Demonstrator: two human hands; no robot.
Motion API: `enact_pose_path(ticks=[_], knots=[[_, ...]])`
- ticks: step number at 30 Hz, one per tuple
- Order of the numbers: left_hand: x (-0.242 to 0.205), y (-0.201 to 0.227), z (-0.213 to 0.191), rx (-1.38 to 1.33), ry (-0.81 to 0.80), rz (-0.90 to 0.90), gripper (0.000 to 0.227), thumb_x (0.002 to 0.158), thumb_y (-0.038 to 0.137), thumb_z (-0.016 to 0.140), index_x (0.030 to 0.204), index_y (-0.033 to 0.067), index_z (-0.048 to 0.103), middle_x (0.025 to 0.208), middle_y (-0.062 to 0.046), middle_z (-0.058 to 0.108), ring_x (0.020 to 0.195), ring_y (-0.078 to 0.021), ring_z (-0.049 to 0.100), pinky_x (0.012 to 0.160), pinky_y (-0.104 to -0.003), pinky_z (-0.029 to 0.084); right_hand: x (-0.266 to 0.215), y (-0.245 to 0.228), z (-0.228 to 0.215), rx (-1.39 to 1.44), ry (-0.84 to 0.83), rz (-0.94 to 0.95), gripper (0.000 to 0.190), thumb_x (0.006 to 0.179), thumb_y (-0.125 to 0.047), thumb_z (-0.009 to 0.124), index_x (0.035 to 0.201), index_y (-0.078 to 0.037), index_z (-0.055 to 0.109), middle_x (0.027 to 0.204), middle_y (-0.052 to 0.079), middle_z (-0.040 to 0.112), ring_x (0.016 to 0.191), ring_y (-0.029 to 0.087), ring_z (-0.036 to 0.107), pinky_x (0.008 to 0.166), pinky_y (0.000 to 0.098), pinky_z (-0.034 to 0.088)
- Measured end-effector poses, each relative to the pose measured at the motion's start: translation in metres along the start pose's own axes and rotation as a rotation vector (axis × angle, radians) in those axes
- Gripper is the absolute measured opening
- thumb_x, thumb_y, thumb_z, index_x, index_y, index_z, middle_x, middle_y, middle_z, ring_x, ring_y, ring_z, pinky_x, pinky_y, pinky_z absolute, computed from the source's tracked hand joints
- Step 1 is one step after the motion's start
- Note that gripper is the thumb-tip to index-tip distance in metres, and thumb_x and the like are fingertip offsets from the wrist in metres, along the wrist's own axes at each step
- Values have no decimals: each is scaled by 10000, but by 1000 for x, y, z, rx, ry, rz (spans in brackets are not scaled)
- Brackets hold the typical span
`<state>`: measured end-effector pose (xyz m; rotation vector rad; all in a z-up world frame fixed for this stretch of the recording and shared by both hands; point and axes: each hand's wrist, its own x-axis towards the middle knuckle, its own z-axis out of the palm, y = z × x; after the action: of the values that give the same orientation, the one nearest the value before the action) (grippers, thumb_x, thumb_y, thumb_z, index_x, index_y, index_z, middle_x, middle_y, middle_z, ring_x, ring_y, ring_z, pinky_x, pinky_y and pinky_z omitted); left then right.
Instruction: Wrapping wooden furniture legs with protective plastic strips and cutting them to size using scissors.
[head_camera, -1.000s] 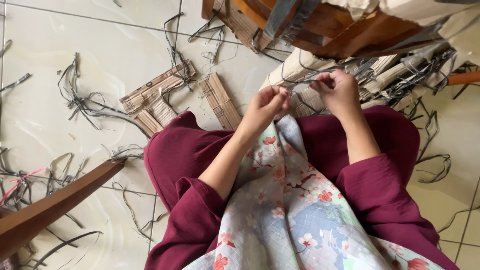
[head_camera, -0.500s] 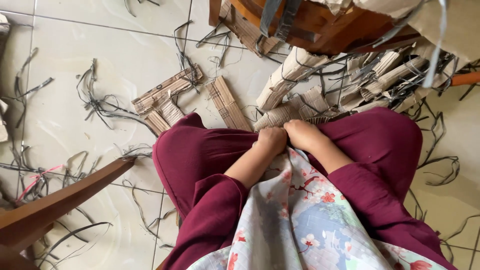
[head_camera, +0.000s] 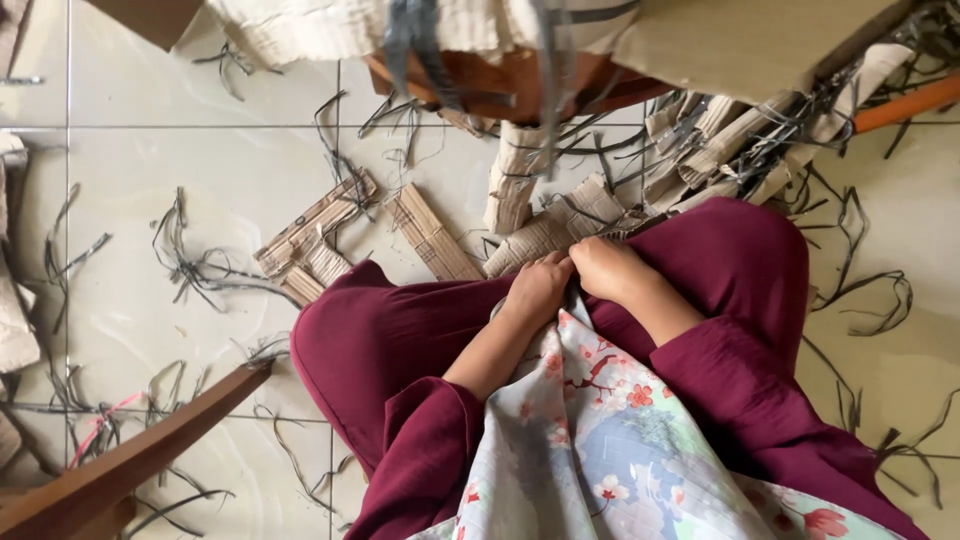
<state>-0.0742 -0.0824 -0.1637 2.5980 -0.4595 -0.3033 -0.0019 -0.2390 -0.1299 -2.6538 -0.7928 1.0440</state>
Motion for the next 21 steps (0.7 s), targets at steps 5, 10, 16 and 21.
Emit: enact_pose_path(ticks=[5, 10, 16, 21], knots=[[5, -3, 8, -49, -36, -10, 258, 875, 138, 536, 1121, 104, 606, 1093, -105, 645, 998, -386, 724, 818, -477, 586, 15, 9, 6, 4, -17, 11, 253, 917, -68, 483, 1013, -14, 711, 1044, 191, 738, 1062, 380, 712, 867, 513, 610], [11, -12, 22, -96, -90, -23, 310, 860, 137, 547, 1164, 113, 606, 1143, -125, 646, 1015, -406, 720, 838, -479, 581, 25, 19, 3, 40, -25, 13, 261, 900, -53, 485, 976, -1, 730, 989, 187, 755, 1014, 367, 736, 867, 510, 606], [21, -7, 12, -128, -162, -3, 349, 821, 127, 590, 1170, 118, 612, 1166, -125, 643, 1052, -415, 709, 872, -495, 575, 9, 25, -17, 90, 9, -33, 242, 907, -50, 489, 971, -9, 719, 996, 214, 757, 1018, 403, 732, 858, 528, 608], [30, 17, -13, -213, -69, 70, 350, 846, 48, 580, 1191, 78, 631, 1086, -182, 666, 988, -458, 705, 824, -512, 571, -20, 58, -38, 180, 181, -9, 196, 936, -122, 580, 972, -31, 750, 1000, 206, 756, 1004, 393, 729, 902, 507, 586]])
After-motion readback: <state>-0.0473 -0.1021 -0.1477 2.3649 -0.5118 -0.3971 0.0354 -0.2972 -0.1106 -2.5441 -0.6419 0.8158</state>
